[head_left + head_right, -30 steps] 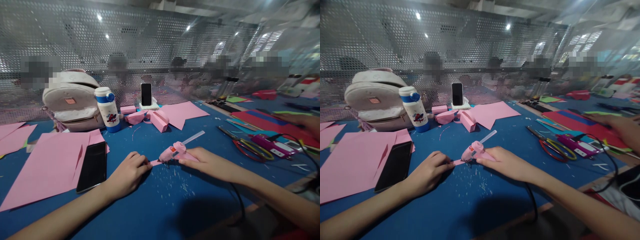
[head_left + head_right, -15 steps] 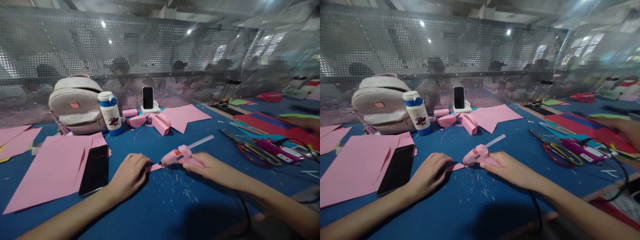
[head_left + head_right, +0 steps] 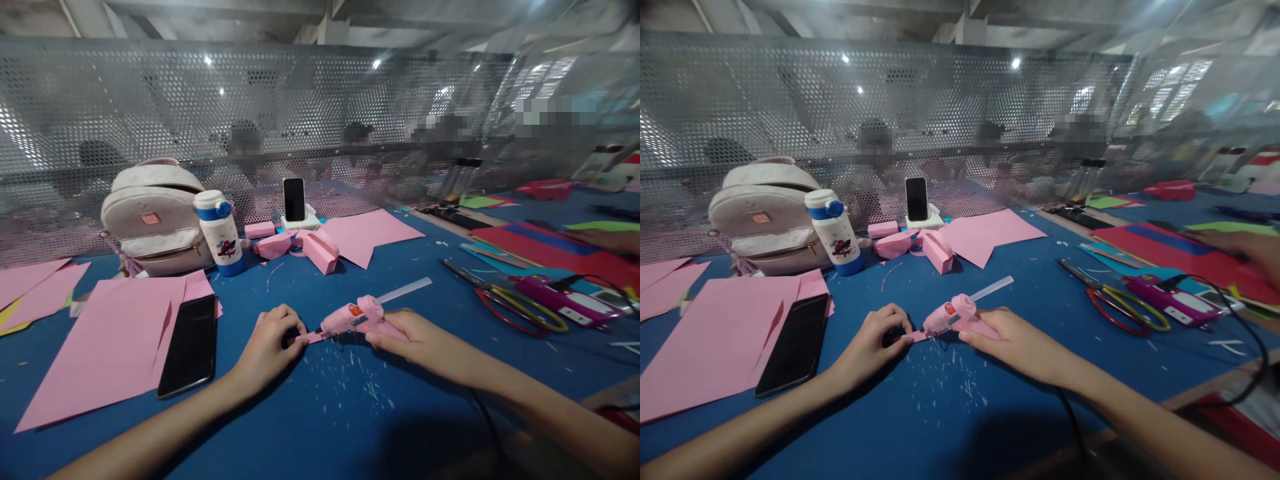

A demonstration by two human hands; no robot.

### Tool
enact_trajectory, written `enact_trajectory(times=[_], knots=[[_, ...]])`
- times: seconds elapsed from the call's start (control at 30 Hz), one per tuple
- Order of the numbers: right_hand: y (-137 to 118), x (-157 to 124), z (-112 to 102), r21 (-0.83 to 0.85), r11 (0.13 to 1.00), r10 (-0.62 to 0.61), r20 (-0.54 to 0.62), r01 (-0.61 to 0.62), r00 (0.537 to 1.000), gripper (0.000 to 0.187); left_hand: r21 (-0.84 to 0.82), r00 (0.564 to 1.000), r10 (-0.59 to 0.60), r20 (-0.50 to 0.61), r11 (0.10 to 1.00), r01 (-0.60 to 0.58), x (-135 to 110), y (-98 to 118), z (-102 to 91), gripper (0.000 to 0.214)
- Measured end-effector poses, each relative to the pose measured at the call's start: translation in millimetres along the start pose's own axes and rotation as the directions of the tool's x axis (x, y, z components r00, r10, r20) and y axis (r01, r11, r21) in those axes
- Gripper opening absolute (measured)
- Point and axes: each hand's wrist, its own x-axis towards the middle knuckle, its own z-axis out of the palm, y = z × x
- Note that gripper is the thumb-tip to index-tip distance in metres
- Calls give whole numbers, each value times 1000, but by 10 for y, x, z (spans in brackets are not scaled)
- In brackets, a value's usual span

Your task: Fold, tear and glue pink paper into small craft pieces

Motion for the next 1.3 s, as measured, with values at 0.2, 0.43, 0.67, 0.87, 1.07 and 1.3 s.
enact_trajectory(times=[0.2, 0.43, 0.67, 0.87, 1.07, 1.3], knots=[[11, 10, -16, 30, 998, -48, 74, 46, 996, 46, -64, 1000, 3, -9, 998, -3, 23, -62, -2, 15], [14, -12, -42, 54, 998, -36, 85, 31, 996, 46, -106, 1000, 7, -21, 994, -9, 30, -63, -8, 16], [20, -13, -37, 86, 996, -18, 124, 8, 992, 50, -99, 1000, -17, -21, 995, 14, 31, -42, -13, 17], [35, -30, -108, 111, 988, 86, 165, -105, 982, 55, -103, 999, -34, -31, 994, 31, 27, -60, 3, 15], [161, -3, -193, 382, 914, 29, 271, -135, 962, 56, -122, 998, -36, -42, 992, 30, 26, -54, 6, 14], [320, 17, -464, 263, 958, 154, -141, -113, 978, 60, -150, 999, -23, -42, 988, 17, 24, -43, -7, 17]])
